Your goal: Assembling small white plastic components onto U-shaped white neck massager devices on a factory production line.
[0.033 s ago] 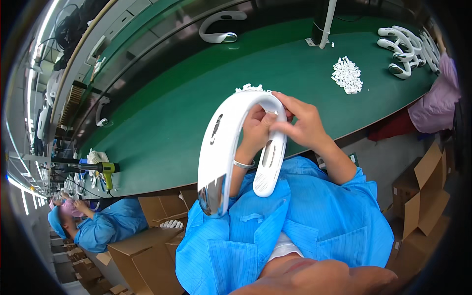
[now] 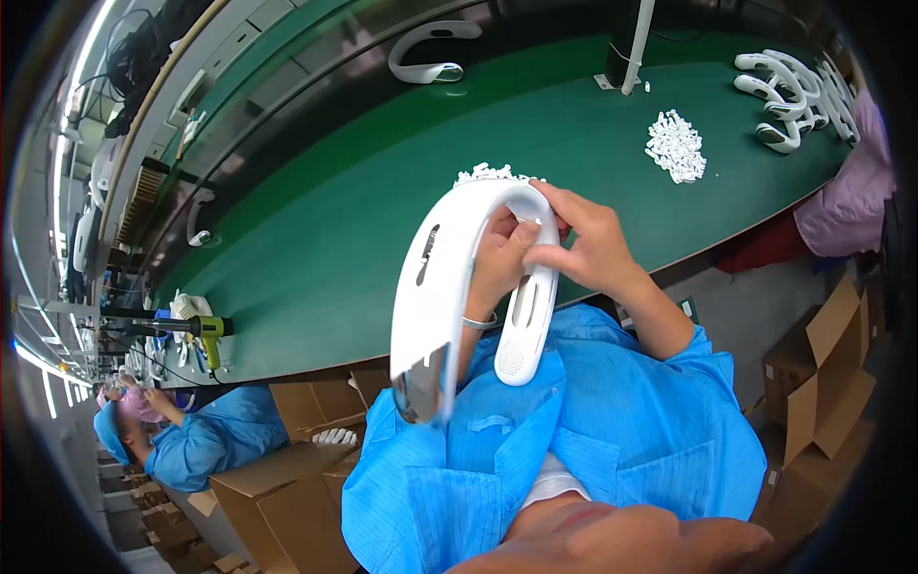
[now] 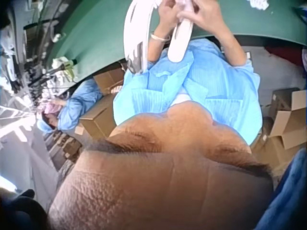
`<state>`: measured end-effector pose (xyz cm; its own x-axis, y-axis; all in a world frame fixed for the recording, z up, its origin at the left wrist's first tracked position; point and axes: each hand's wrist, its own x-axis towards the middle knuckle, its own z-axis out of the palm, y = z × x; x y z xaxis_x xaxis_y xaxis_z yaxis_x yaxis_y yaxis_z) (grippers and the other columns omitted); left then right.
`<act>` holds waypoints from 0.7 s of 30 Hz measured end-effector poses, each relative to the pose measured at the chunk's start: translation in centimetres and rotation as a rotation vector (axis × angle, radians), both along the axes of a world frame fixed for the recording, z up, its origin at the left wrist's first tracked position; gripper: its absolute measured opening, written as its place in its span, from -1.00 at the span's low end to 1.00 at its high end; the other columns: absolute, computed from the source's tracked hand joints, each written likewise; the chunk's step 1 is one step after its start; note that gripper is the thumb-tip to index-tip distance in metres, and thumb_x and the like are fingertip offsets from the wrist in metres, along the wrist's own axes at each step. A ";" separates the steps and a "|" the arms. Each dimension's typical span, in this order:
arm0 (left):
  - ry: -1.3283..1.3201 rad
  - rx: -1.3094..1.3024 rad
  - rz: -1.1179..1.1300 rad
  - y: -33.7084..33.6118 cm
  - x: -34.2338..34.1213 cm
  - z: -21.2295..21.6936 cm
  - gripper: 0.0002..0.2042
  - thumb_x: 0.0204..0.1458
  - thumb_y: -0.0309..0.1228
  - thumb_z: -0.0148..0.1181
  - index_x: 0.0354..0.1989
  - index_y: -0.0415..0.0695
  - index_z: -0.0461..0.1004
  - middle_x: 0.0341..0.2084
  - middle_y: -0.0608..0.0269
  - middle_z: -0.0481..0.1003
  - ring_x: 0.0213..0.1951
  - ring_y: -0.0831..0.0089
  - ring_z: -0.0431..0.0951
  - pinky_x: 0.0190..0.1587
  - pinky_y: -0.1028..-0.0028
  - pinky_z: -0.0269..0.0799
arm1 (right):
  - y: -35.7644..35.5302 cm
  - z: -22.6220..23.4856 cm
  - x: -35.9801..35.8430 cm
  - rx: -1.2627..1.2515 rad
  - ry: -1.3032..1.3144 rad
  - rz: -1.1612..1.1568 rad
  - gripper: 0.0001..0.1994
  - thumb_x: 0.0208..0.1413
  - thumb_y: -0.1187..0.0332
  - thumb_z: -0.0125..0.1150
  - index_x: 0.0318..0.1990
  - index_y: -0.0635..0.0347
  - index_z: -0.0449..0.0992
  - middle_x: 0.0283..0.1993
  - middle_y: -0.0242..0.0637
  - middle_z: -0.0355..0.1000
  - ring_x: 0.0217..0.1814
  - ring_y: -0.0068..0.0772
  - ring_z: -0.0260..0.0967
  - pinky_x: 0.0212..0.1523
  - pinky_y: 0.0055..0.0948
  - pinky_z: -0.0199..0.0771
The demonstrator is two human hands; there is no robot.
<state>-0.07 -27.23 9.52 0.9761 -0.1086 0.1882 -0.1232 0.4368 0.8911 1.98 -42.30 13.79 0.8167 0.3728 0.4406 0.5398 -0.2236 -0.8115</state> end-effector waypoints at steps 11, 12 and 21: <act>0.008 0.282 0.096 1.1 0.2 -2.1 -0.68 0.14 -0.40 0.05 0.02 -0.29 0.28 -0.09 0.06 0.42 -0.07 0.36 0.46 0.01 0.40 0.38 | 0.0 -1.4 0.8 0.042 -0.076 0.055 -0.55 0.07 0.35 0.14 0.12 0.36 0.31 -0.11 -0.04 0.44 -0.19 -0.13 0.46 -0.19 -0.41 0.45; 0.020 0.255 0.079 1.1 -0.1 -1.8 -0.65 0.14 -0.39 0.05 0.06 -0.30 0.26 -0.07 0.05 0.40 -0.05 0.36 0.44 0.02 0.40 0.36 | 0.2 -1.3 0.7 0.044 -0.076 0.056 -0.55 0.07 0.35 0.14 0.12 0.36 0.31 -0.11 -0.04 0.44 -0.19 -0.13 0.46 -0.19 -0.41 0.45; 0.162 -0.075 -0.019 1.1 -1.9 -0.6 -0.61 0.16 -0.34 0.03 0.10 -0.30 0.25 -0.05 0.06 0.39 -0.02 0.39 0.41 0.02 0.43 0.35 | 0.9 -1.8 -0.2 0.155 -0.083 0.013 -0.66 0.10 0.39 0.09 0.02 0.34 0.38 -0.13 -0.05 0.45 -0.23 -0.16 0.47 -0.23 -0.41 0.46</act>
<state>-1.94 -26.17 8.91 0.9922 -0.1193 0.0366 0.0287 0.5036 0.8635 1.79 -41.43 11.95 0.7706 0.3060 0.5591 0.6084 -0.0918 -0.7883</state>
